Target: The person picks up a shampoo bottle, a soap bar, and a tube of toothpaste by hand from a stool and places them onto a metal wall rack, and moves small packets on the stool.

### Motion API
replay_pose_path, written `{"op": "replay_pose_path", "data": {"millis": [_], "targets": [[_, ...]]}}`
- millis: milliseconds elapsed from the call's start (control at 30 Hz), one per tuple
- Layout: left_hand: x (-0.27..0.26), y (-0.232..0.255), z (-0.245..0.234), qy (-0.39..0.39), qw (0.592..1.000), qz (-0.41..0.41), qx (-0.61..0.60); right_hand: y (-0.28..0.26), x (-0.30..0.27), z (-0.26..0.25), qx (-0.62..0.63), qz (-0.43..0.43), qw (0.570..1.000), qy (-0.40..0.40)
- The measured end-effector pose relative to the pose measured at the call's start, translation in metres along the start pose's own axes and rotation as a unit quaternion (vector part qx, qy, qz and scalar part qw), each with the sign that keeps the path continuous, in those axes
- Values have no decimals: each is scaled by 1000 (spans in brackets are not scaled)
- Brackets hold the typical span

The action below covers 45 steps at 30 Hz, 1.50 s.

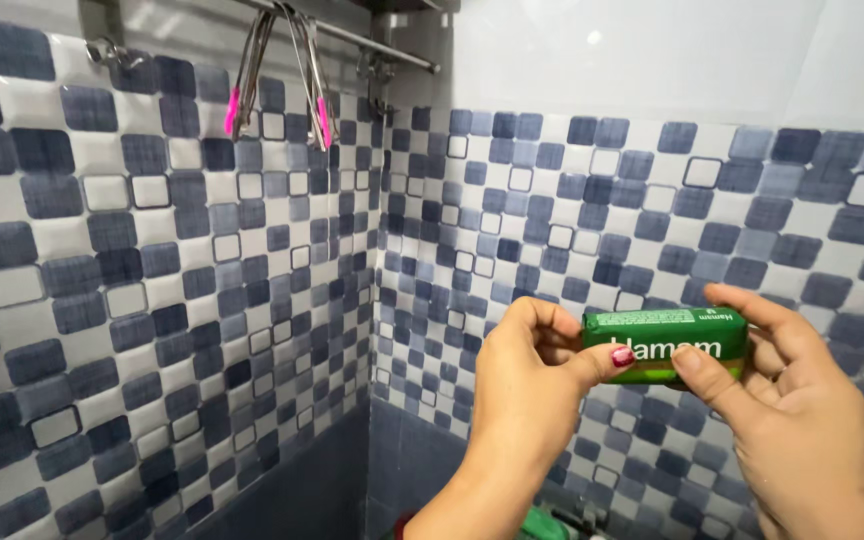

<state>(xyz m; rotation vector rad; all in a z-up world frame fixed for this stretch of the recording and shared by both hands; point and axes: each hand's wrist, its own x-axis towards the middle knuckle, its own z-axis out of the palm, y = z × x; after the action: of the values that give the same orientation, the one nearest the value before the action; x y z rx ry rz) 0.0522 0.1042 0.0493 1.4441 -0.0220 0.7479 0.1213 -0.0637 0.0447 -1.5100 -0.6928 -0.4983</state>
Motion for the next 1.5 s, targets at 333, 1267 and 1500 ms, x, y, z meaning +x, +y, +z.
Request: {"op": "replay_pose_path", "data": {"millis": [333, 1267, 1500], "targets": [[21, 10, 22, 62, 996, 46, -37, 31, 41, 12, 21, 30, 998, 50], [51, 43, -11, 42, 998, 1, -45, 19, 94, 50, -373, -253, 892, -33], [72, 50, -47, 30, 992, 90, 78, 17, 105, 93, -378, -358, 854, 7]]}}
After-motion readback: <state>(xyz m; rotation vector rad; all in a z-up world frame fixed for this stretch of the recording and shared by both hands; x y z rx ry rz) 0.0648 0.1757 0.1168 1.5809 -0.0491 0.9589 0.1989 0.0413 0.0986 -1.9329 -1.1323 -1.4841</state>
